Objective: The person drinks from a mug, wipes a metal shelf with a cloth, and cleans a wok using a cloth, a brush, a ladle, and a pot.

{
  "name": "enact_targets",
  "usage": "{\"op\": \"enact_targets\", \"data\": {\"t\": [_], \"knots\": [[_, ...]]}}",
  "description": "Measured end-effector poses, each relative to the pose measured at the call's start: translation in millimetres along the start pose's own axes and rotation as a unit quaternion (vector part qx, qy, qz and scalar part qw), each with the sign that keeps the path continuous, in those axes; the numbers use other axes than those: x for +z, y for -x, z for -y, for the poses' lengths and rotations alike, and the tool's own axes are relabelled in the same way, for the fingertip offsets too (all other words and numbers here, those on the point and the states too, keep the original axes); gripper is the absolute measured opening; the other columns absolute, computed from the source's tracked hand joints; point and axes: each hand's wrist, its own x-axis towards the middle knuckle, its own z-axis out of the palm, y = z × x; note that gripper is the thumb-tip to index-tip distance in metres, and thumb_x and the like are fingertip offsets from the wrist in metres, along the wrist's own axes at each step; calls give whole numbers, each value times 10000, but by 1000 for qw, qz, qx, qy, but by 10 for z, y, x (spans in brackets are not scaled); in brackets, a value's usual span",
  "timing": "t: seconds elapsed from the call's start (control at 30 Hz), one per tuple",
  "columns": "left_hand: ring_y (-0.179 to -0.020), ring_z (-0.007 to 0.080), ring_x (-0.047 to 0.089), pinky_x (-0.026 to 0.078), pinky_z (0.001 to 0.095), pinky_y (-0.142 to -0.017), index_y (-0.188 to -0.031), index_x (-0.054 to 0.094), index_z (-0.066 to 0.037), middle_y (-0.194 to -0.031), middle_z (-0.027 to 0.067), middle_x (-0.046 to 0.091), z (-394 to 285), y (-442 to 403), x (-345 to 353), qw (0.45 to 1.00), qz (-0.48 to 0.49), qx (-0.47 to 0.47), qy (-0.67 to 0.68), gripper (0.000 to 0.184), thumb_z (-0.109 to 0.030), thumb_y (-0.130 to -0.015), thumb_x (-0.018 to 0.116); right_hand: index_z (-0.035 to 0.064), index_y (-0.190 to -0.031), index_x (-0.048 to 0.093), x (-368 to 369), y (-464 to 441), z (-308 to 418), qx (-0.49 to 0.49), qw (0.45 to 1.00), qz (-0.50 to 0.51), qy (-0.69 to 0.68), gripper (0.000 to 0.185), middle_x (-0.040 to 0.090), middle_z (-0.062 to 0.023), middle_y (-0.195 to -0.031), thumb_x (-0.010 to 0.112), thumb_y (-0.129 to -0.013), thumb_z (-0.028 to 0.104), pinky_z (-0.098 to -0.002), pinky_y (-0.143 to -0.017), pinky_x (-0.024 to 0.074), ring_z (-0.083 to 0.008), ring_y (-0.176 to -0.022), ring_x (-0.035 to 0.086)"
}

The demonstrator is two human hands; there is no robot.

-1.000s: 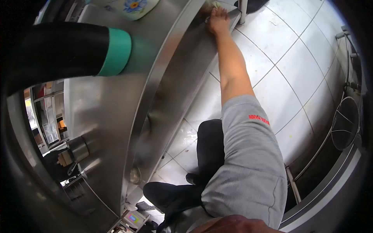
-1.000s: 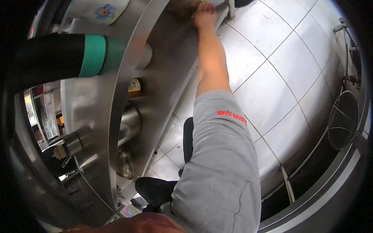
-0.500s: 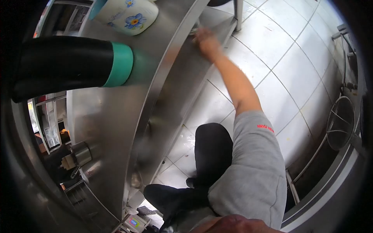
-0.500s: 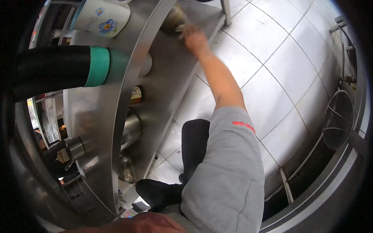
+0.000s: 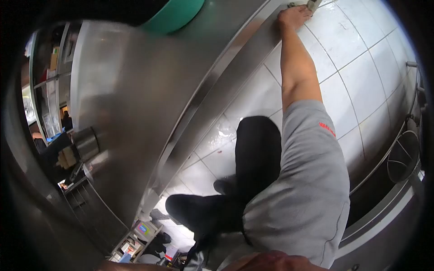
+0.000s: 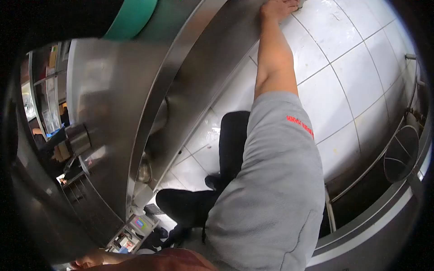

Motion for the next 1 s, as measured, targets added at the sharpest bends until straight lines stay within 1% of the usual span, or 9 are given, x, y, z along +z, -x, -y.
{"op": "enact_targets", "data": {"t": [0.07, 0.23, 0.3, 0.37, 0.47, 0.7, 0.9, 0.97, 1.0], "knots": [[-747, 216, 607, 475, 321, -666, -997, 558, 57, -893, 140, 639, 52, 22, 41, 999, -18, -4, 32, 511, -449, -927, 568, -177, -1381, 194, -269, 275, 47, 38, 996, 12, -76, 845, 337, -393, -1356, 634, -805, 258, -465, -1038, 376, -448, -1305, 366], [-730, 197, 618, 509, 274, -599, -1001, 523, 67, -895, 155, 639, 183, 50, -21, 996, -35, -7, 76, 523, -445, -917, 595, -111, -1392, 208, -795, 1252, 253, 189, 955, 119, -195, 789, 463, -316, -1284, 665, -789, 112, -403, -960, 463, -386, -1145, 553], [-702, 206, 613, 513, 286, -584, -1013, 490, 65, -873, 165, 637, 348, 45, -25, 994, -26, 25, 103, 546, -455, -904, 614, -51, -1343, 287, -1389, 1689, 350, 304, 877, 250, -277, 697, 528, -274, -1218, 675, -794, 130, -421, -928, 477, -380, -1096, 585], [-705, 217, 625, 528, 297, -594, -1020, 478, 79, -863, 176, 640, 355, 23, -42, 990, -6, 1, 144, 582, -468, -889, 629, -14, -1274, 333, -991, 2516, 350, 200, 949, 170, -175, 602, 574, -253, -1140, 677, -798, 118, -425, -905, 481, -381, -1091, 586], [-692, 223, 634, 544, 300, -611, -978, 512, 94, -822, 188, 655, 407, 46, -31, 986, -13, -7, 168, 559, -438, -881, 654, -1, -1196, 448, -1724, 3490, 505, 269, 886, 259, -276, 480, 599, -213, -1094, 617, -867, 304, -418, -890, 471, -351, -1033, 603], [-760, 239, 676, 587, 304, -679, -978, 516, 101, -861, 199, 653, 543, 100, 26, 975, -77, -2, 208, 533, -366, -835, 729, 38, -1140, 532, -2850, 5379, 770, 338, 675, 516, -405, 352, 623, -162, -1079, 536, -908, 303, -421, -860, 483, -299, -1013, 612], [-957, 223, 582, 425, 368, -810, -1157, 491, 43, -1043, 169, 588, 643, 198, -106, 980, 26, -19, 197, 451, -289, -878, 616, 71, -1092, 605, -2115, 4822, 449, 496, 411, 573, -507, 307, 644, -119, -1066, 467, -943, 301, -422, -835, 493, -254, -996, 620], [-1022, 218, 551, 372, 390, -854, -1217, 483, 23, -1104, 158, 566, 609, 215, -160, 976, 66, -46, 202, 443, -263, -893, 579, 83, -1076, 629, -1976, 4730, 407, 432, 465, 613, -470, 311, 651, -105, -1062, 443, -954, 301, -423, -826, 497, -239, -991, 623], [-1055, 215, 535, 345, 400, -876, -1247, 479, 13, -1134, 153, 555, 572, 206, -205, 973, 77, -61, 208, 443, -250, -900, 560, 82, -1081, 623, -2060, 4887, 432, 173, 607, 673, -385, 311, 653, -103, -1045, 460, -946, 311, -409, -801, 503, -251, -960, 628]]}}
